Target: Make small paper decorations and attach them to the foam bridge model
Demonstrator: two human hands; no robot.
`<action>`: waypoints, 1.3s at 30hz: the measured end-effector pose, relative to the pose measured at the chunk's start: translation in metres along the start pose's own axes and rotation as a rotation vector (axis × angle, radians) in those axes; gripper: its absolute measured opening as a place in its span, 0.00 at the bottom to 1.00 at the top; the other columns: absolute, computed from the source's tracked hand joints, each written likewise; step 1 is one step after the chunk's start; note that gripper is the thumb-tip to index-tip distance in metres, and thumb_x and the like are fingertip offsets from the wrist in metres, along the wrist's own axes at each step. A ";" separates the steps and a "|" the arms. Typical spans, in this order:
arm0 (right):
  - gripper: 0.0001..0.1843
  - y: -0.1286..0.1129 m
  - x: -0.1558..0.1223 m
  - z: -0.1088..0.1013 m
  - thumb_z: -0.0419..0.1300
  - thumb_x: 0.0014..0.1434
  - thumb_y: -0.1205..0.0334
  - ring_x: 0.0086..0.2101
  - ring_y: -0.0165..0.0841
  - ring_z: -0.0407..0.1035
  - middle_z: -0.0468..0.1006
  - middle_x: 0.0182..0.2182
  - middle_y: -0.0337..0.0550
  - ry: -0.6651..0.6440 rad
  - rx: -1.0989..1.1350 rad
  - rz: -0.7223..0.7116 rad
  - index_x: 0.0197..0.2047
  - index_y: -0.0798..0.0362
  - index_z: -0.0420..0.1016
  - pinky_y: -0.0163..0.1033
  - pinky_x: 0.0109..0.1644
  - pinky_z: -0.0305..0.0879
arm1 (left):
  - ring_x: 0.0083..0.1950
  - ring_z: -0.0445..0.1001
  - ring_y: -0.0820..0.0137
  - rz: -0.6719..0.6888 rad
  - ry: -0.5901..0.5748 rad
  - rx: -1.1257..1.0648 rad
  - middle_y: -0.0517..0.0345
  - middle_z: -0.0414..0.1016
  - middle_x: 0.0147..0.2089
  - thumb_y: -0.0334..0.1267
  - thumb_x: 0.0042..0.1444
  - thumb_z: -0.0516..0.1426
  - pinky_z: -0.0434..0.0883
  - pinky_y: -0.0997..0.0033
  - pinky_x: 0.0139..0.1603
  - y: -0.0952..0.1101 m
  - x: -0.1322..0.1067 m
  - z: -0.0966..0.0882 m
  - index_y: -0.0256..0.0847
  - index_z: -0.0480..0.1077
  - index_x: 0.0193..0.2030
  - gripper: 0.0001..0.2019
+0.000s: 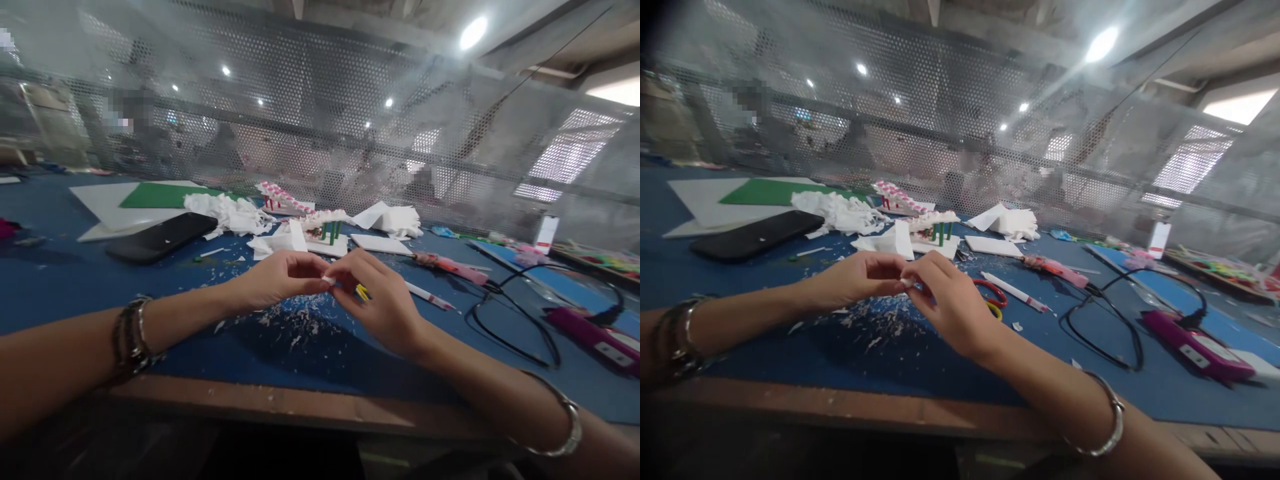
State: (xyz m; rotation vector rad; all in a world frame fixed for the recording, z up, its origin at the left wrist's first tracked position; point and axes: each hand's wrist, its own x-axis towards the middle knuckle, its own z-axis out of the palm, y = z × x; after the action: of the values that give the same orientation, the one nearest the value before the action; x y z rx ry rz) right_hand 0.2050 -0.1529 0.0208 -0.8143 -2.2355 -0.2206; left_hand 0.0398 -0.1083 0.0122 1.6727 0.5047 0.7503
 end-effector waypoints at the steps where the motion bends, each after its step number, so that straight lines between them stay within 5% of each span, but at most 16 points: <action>1: 0.04 0.001 -0.001 0.000 0.53 0.52 0.72 0.26 0.22 0.60 0.65 0.27 0.37 -0.013 -0.014 -0.006 0.33 0.56 0.65 0.28 0.30 0.59 | 0.33 0.67 0.77 0.015 -0.008 0.009 0.61 0.71 0.31 0.31 0.45 0.57 0.61 0.78 0.36 0.001 0.000 0.000 0.37 0.70 0.32 0.05; 8: 0.05 0.000 -0.003 -0.003 0.53 0.53 0.70 0.28 0.23 0.60 0.64 0.29 0.38 -0.071 -0.062 -0.055 0.35 0.55 0.63 0.29 0.32 0.58 | 0.30 0.67 0.77 0.099 0.011 0.001 0.63 0.71 0.26 0.29 0.43 0.58 0.63 0.77 0.35 -0.001 0.001 0.001 0.36 0.70 0.25 0.01; 12: 0.12 0.001 0.002 -0.010 0.55 0.52 0.67 0.29 0.24 0.60 0.64 0.30 0.39 -0.098 -0.014 -0.051 0.41 0.57 0.64 0.30 0.35 0.59 | 0.32 0.69 0.75 0.101 0.009 -0.051 0.61 0.73 0.29 0.29 0.42 0.59 0.64 0.76 0.36 -0.003 0.000 -0.001 0.37 0.71 0.29 0.05; 15: 0.08 0.003 0.003 -0.012 0.54 0.53 0.67 0.29 0.24 0.61 0.64 0.30 0.39 -0.096 0.032 -0.071 0.39 0.56 0.67 0.30 0.34 0.59 | 0.30 0.69 0.77 0.076 -0.052 -0.034 0.62 0.72 0.26 0.29 0.45 0.57 0.63 0.78 0.35 -0.003 -0.001 -0.003 0.38 0.71 0.29 0.03; 21: 0.04 0.001 0.001 -0.011 0.55 0.52 0.69 0.31 0.24 0.62 0.65 0.30 0.39 -0.067 0.066 -0.053 0.34 0.56 0.68 0.30 0.35 0.59 | 0.31 0.67 0.77 0.003 -0.147 -0.223 0.61 0.71 0.27 0.41 0.43 0.60 0.62 0.78 0.35 -0.009 -0.001 -0.003 0.38 0.73 0.29 0.09; 32: 0.09 -0.002 0.003 -0.015 0.55 0.52 0.63 0.30 0.26 0.62 0.68 0.30 0.39 -0.062 -0.044 -0.026 0.38 0.55 0.67 0.32 0.35 0.60 | 0.25 0.64 0.80 -0.068 -0.045 -0.340 0.62 0.68 0.22 0.39 0.39 0.62 0.61 0.81 0.28 -0.007 -0.004 -0.002 0.36 0.73 0.25 0.08; 35: 0.12 0.011 0.007 -0.036 0.56 0.50 0.58 0.27 0.27 0.63 0.70 0.27 0.40 -0.086 -0.195 0.069 0.37 0.55 0.68 0.33 0.32 0.59 | 0.25 0.65 0.80 -0.066 0.004 -0.400 0.61 0.70 0.25 0.35 0.42 0.61 0.63 0.80 0.28 -0.007 -0.003 -0.004 0.38 0.74 0.30 0.06; 39: 0.11 0.053 -0.001 -0.066 0.55 0.48 0.54 0.20 0.29 0.61 0.70 0.21 0.41 -0.350 -0.572 0.350 0.27 0.53 0.70 0.34 0.21 0.52 | 0.27 0.67 0.79 -0.074 0.001 -0.442 0.58 0.72 0.29 0.30 0.44 0.59 0.64 0.78 0.31 -0.007 -0.002 -0.007 0.38 0.73 0.35 0.09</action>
State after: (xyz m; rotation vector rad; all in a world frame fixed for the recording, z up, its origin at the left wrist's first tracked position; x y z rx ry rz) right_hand 0.2765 -0.1371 0.0629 -1.6392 -2.3190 -0.6021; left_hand 0.0338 -0.1036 0.0057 1.2365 0.3663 0.7464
